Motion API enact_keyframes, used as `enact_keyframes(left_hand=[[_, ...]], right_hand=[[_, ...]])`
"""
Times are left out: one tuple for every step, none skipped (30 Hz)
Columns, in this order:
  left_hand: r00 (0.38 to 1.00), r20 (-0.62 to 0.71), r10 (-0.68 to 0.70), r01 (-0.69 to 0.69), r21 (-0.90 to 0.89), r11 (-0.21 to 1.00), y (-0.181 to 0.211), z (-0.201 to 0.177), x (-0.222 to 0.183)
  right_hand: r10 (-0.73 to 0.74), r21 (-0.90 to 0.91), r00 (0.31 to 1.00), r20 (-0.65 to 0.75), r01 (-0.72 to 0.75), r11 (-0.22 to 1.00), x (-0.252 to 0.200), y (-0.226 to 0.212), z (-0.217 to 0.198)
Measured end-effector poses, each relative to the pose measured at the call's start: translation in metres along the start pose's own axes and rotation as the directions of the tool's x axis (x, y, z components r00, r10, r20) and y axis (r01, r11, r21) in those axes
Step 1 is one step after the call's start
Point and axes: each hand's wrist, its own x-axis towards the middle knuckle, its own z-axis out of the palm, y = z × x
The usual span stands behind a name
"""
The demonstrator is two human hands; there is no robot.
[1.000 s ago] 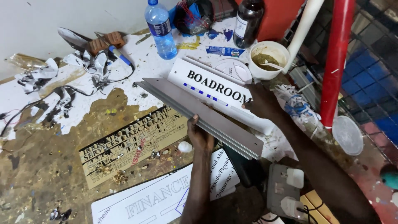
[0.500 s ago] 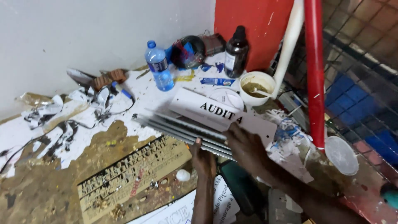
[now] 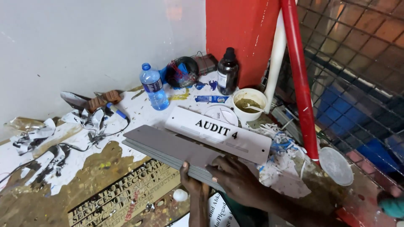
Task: Trimming the edges of a sign with a utility knife and then sorting through a stack of finished signs on a workbench.
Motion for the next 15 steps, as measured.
enact_keyframes(left_hand=[[1.000,-0.002,-0.001,0.001,0.001,1.000,0.000,0.000,0.004],[0.999,-0.045,0.008,-0.008,-0.007,1.000,0.002,-0.003,0.002],[0.996,-0.088,0.017,-0.018,-0.013,1.000,0.004,-0.006,0.001],[0.995,-0.095,0.011,-0.012,-0.007,1.000,0.004,-0.012,0.001],[0.997,-0.076,-0.010,0.009,-0.006,1.000,0.004,-0.018,0.001],[0.998,-0.054,-0.025,0.025,-0.011,1.000,0.002,-0.023,0.003],[0.998,-0.056,-0.025,0.025,-0.012,1.000,0.007,-0.009,0.003],[0.977,-0.177,-0.116,0.110,-0.041,0.993,0.010,0.004,0.002],[0.934,-0.290,-0.207,0.192,-0.080,0.978,0.014,0.018,0.001],[0.933,-0.295,-0.208,0.194,-0.077,0.978,0.014,0.020,-0.002],[0.933,-0.301,-0.196,0.186,-0.061,0.981,0.014,0.022,-0.004],[0.935,-0.304,-0.183,0.178,-0.042,0.983,0.015,0.025,-0.004],[0.934,-0.308,-0.182,0.179,-0.037,0.983,0.012,0.012,-0.003],[0.929,-0.318,-0.192,0.180,-0.070,0.981,0.007,0.000,0.000],[0.923,-0.326,-0.203,0.179,-0.102,0.979,0.003,-0.013,0.002]], right_hand=[[0.002,0.001,1.000,0.001,-0.002,1.000,0.004,0.006,-0.006],[0.033,0.074,0.995,0.090,-0.039,0.997,0.005,0.008,-0.009],[0.055,0.142,0.982,0.181,-0.082,0.986,0.006,0.010,-0.013],[0.062,0.149,0.981,0.182,-0.090,0.985,0.005,0.026,-0.012],[0.077,0.278,0.984,0.158,-0.119,0.953,0.004,0.042,-0.011],[0.087,0.397,0.987,0.137,-0.136,0.908,0.005,0.061,-0.012],[0.088,0.397,0.986,0.140,-0.137,0.907,0.005,0.085,-0.005],[0.257,0.137,0.952,0.166,-0.281,0.950,0.005,0.108,0.001],[0.419,-0.134,0.897,0.142,-0.402,0.906,0.004,0.132,0.008],[0.422,-0.130,0.895,0.145,-0.406,0.905,0.001,0.154,0.016],[0.498,-0.277,0.848,0.183,-0.441,0.853,-0.001,0.177,0.025],[0.573,-0.418,0.794,0.204,-0.458,0.784,-0.002,0.200,0.035],[0.574,-0.413,0.793,0.207,-0.461,0.785,-0.004,0.200,0.037],[0.619,-0.410,0.756,0.213,-0.506,0.759,-0.004,0.203,0.037],[0.661,-0.407,0.717,0.220,-0.549,0.731,-0.004,0.206,0.039]])
